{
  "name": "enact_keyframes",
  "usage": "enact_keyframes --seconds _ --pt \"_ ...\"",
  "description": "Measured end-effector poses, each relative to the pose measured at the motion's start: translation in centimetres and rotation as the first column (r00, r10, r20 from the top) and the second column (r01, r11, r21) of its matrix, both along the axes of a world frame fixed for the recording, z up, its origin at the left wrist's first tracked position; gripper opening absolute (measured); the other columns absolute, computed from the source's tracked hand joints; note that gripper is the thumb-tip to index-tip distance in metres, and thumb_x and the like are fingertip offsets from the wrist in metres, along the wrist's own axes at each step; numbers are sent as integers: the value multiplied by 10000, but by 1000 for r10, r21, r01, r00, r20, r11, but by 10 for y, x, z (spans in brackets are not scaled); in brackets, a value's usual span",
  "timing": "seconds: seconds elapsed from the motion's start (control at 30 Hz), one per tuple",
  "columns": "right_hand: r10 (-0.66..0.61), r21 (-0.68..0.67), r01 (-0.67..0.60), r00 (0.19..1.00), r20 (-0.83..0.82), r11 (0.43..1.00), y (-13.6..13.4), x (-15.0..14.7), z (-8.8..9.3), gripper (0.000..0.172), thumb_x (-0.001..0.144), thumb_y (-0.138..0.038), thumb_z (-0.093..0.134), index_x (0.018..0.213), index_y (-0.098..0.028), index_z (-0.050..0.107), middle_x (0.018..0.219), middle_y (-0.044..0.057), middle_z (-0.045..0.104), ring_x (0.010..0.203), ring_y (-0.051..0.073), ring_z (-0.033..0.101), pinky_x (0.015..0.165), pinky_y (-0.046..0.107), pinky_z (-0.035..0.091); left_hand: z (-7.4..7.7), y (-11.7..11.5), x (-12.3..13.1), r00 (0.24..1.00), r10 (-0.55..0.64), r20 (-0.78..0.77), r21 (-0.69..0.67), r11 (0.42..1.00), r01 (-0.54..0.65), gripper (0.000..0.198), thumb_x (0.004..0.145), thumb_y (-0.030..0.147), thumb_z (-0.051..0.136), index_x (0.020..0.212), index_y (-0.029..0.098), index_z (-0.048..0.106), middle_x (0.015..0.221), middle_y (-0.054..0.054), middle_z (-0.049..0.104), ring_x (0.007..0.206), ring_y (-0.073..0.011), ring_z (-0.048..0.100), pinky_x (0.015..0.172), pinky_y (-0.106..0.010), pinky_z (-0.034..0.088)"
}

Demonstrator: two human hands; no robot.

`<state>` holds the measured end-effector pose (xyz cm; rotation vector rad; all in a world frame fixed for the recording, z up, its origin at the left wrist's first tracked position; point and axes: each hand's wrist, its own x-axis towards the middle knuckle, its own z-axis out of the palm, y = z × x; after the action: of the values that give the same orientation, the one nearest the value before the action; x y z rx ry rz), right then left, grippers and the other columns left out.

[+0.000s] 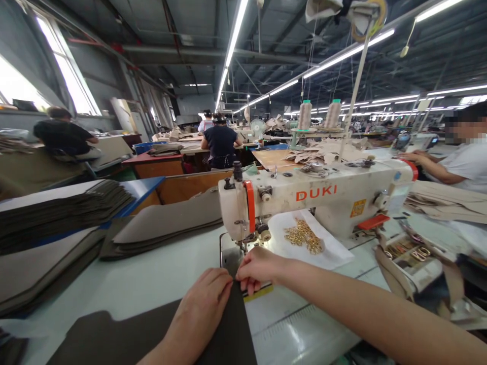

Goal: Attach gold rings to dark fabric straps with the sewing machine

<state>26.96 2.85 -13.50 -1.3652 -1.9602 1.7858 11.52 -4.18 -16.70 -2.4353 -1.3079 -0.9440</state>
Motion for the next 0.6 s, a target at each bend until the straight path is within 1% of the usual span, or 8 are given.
enact_keyframes --seconds 0.13,0.23,0.3,0.37,0.47,0.53,0.57,0.6 --pt "44 90 -48 998 45 995 3 -1 -4 188 744 -83 552 566 -142 548 459 -33 593 361 70 552 412 133 458 -1 1 4 999 35 -18 -89 995 -37 238 859 125 395 726 180 583 730 -48 640 700 -204 628 657 -338 543" --pt "67 200 -83 994 87 976 3 -2 -6 172 754 -90 561 591 -142 579 490 -28 610 383 72 559 434 143 456 0 4 7 998 59 -37 -128 990 -63 224 829 106 398 704 179 568 704 -49 626 696 -217 620 650 -356 538" --pt "63 302 -96 991 118 948 0 -1 -6 171 777 -103 557 618 -146 604 522 -24 623 422 79 576 473 159 462 1 5 7 997 62 -49 -145 987 -68 217 814 97 404 689 185 558 693 -46 622 693 -219 617 646 -357 535" --pt "35 430 -95 989 146 898 -6 4 -6 150 802 -128 559 676 -156 634 591 -9 650 524 105 615 550 192 475 2 5 7 996 65 -59 -159 985 -73 210 802 91 414 674 191 546 687 -41 622 686 -215 616 638 -348 533" --pt "0 620 -105 986 167 777 -20 21 -8 105 825 -150 569 793 -175 666 805 32 693 788 172 636 735 274 464 3 5 6 996 68 -63 -168 983 -78 199 796 82 431 673 196 538 699 -36 630 688 -204 620 647 -331 531" --pt "67 722 -191 978 197 665 -31 36 -12 123 856 -158 554 818 -182 669 887 43 685 874 192 605 801 303 433 3 4 7 996 69 -62 -164 983 -79 201 794 76 441 667 201 532 704 -31 636 692 -197 624 657 -320 531" --pt "133 771 -265 964 232 580 -36 43 -15 140 879 -170 542 817 -179 668 881 44 677 870 191 593 800 301 427 3 4 7 996 71 -61 -160 984 -80 203 792 72 444 665 203 531 702 -29 638 693 -195 625 659 -316 531" --pt "211 832 -363 931 299 420 -41 50 -18 161 907 -177 513 846 -174 662 872 44 668 860 185 582 784 291 427 3 4 7 996 71 -58 -154 985 -80 206 791 67 445 664 204 532 699 -27 638 693 -195 626 659 -314 531"
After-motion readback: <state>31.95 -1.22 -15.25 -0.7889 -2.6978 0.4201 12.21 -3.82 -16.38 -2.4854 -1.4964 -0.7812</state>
